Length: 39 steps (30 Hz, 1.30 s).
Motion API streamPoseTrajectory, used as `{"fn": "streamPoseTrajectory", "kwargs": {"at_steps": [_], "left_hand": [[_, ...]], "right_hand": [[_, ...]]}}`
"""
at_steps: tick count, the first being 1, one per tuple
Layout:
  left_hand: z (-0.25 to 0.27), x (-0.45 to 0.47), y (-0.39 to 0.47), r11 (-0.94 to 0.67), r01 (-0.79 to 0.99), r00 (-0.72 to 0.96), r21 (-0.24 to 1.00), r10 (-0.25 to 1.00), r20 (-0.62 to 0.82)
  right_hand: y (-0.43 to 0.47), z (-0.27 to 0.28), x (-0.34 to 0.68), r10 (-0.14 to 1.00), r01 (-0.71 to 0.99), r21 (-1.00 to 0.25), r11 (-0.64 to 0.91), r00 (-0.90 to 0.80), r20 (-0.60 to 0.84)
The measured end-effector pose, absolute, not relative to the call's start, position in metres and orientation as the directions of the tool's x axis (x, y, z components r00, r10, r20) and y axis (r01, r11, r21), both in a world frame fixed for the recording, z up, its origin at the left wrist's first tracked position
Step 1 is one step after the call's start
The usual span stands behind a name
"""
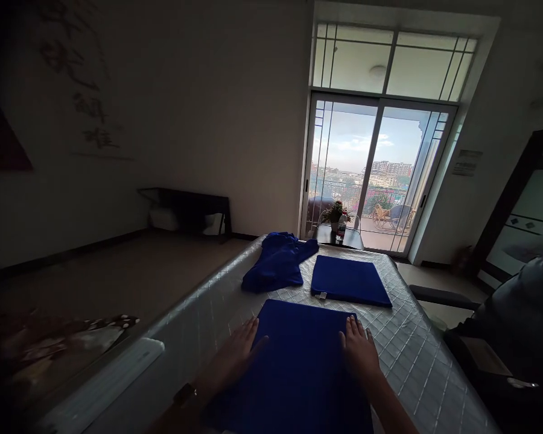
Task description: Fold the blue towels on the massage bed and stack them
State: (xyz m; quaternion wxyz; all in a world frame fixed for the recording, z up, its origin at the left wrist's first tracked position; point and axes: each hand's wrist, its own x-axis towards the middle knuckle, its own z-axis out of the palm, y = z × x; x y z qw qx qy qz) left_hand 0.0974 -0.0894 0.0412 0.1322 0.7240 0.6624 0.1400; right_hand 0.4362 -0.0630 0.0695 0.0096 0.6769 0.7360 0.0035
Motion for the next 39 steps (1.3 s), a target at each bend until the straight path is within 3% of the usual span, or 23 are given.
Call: {"fn": "streamPoseTrajectory", "kwargs": {"at_steps": [10,15,18,22,25,32,39], "left_hand": [[0.046,0.097,-0.088,-0.058,0.924,0.058,0.378,0.998,0.010],[0.046,0.104,-0.087,-0.113,0.912,0.060,0.393,0.988,0.146],[0.049,0.125,-0.093,-0.323,0.876,0.269,0.359,0.944,0.192],[0.056,0.174,-0.104,-0.675,0.674,0.655,0.301,0.734,0.177],[0.062,0.220,-0.099,-0.756,0.596,0.734,0.271,0.650,0.197],[0.053,0.296,-0.051,-0.642,0.672,0.604,0.369,0.764,0.227],[0.046,0.232,-0.023,-0.398,0.845,0.382,0.359,0.917,0.118]], "right_hand": [[-0.031,0.032,0.446,0.998,0.993,-0.115,0.004,0.004,0.063],[-0.032,0.032,0.447,0.998,0.991,-0.132,0.005,0.003,0.057],[-0.032,0.033,0.447,0.998,0.988,-0.154,-0.001,0.010,0.059],[-0.033,0.035,0.445,0.998,0.985,-0.174,-0.011,0.023,0.066],[-0.035,0.037,0.446,0.998,0.990,-0.143,0.006,0.004,0.068],[-0.039,0.037,0.451,0.993,0.991,-0.077,0.107,-0.102,0.058],[-0.042,0.045,0.444,0.997,0.981,-0.193,0.008,0.007,0.076]]}}
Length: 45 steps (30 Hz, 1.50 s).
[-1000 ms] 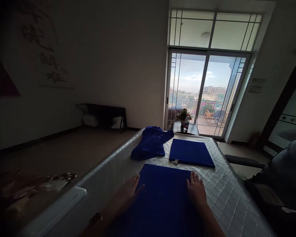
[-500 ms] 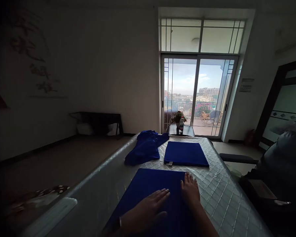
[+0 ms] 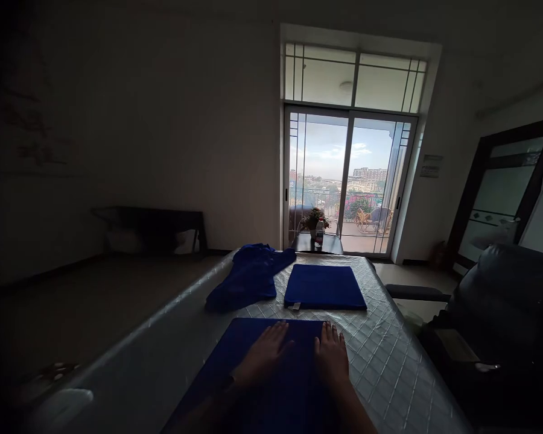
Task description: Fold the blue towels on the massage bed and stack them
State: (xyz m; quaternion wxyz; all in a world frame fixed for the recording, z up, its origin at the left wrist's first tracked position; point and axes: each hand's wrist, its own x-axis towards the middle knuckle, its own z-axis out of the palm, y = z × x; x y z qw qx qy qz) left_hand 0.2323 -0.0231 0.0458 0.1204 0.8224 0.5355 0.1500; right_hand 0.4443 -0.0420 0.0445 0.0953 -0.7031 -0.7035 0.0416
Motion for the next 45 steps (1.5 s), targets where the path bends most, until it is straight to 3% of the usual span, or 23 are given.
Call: {"fn": "streamPoseTrajectory", "kwargs": {"at_steps": [8,19,24,27,30,33,36,45], "left_hand": [[0.042,0.101,-0.024,-0.056,0.940,0.020,0.336,0.994,0.109],[0.033,0.089,-0.024,-0.127,0.893,-0.037,0.432,0.936,0.351],[0.050,0.109,-0.034,-0.124,0.862,-0.081,0.491,0.923,0.375],[0.062,0.138,-0.049,-0.189,0.841,0.002,0.506,0.938,0.347],[0.071,0.173,-0.067,-0.375,0.825,0.274,0.423,0.920,0.280],[0.075,0.212,-0.081,-0.574,0.757,0.511,0.313,0.818,0.264],[0.075,0.254,-0.082,-0.637,0.722,0.568,0.270,0.769,0.294],[0.057,0.326,-0.047,-0.692,0.604,0.567,0.396,0.722,0.396]], "right_hand": [[-0.042,0.043,0.445,0.997,0.977,-0.215,-0.003,0.018,0.069],[-0.042,0.041,0.445,0.994,0.982,-0.186,0.006,0.015,0.111],[-0.044,0.045,0.444,0.987,0.985,-0.173,0.020,0.008,0.160],[-0.046,0.048,0.443,0.984,0.984,-0.173,0.043,-0.011,0.179],[-0.050,0.049,0.442,0.985,0.980,-0.191,0.052,-0.018,0.172],[-0.054,0.049,0.442,0.990,0.976,-0.213,0.050,-0.022,0.136],[-0.058,0.048,0.444,0.996,0.972,-0.229,0.049,-0.029,0.089],[-0.059,0.042,0.449,0.994,0.980,-0.172,0.100,-0.090,0.061]]}}
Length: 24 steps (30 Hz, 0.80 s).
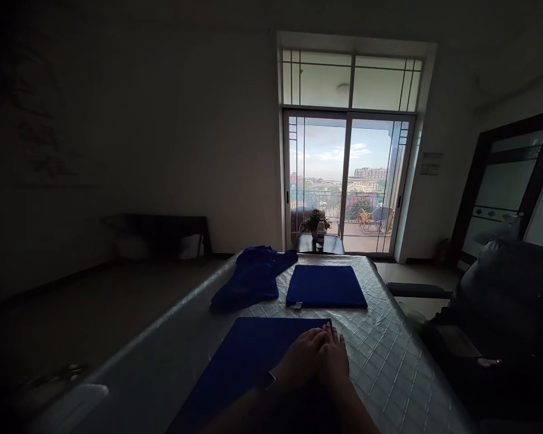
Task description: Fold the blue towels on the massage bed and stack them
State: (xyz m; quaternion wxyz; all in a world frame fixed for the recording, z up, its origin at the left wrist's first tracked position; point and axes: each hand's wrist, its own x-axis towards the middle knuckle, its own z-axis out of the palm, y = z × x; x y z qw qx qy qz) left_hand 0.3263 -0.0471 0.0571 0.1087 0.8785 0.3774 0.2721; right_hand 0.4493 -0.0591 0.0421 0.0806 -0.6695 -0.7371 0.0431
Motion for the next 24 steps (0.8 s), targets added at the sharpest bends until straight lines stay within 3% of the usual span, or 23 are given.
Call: {"fn": "streamPoseTrajectory", "kwargs": {"at_steps": [6,10,14,18,21,24], "left_hand": [[0.045,0.297,-0.038,-0.540,0.757,0.509,0.367,0.840,0.187],[0.043,0.239,-0.025,-0.415,0.842,0.389,0.344,0.910,0.145],[0.037,0.158,-0.013,-0.248,0.919,0.214,0.308,0.967,0.141],[0.036,0.098,-0.020,-0.107,0.925,0.035,0.364,0.979,0.199],[0.044,0.087,-0.040,-0.118,0.921,-0.011,0.372,0.945,0.327],[0.059,0.096,-0.072,-0.164,0.912,0.027,0.375,0.939,0.344]], "right_hand": [[-0.056,0.041,0.447,0.997,0.975,-0.214,0.065,-0.055,0.053],[-0.055,0.043,0.445,0.999,0.969,-0.245,0.020,-0.008,0.050],[-0.055,0.042,0.445,0.999,0.969,-0.248,0.014,-0.004,0.042],[-0.056,0.041,0.445,0.999,0.971,-0.240,0.011,-0.001,0.043],[-0.057,0.042,0.444,0.999,0.977,-0.213,0.004,0.006,0.048],[-0.061,0.049,0.440,0.994,0.992,-0.125,0.007,0.007,0.110]]}}
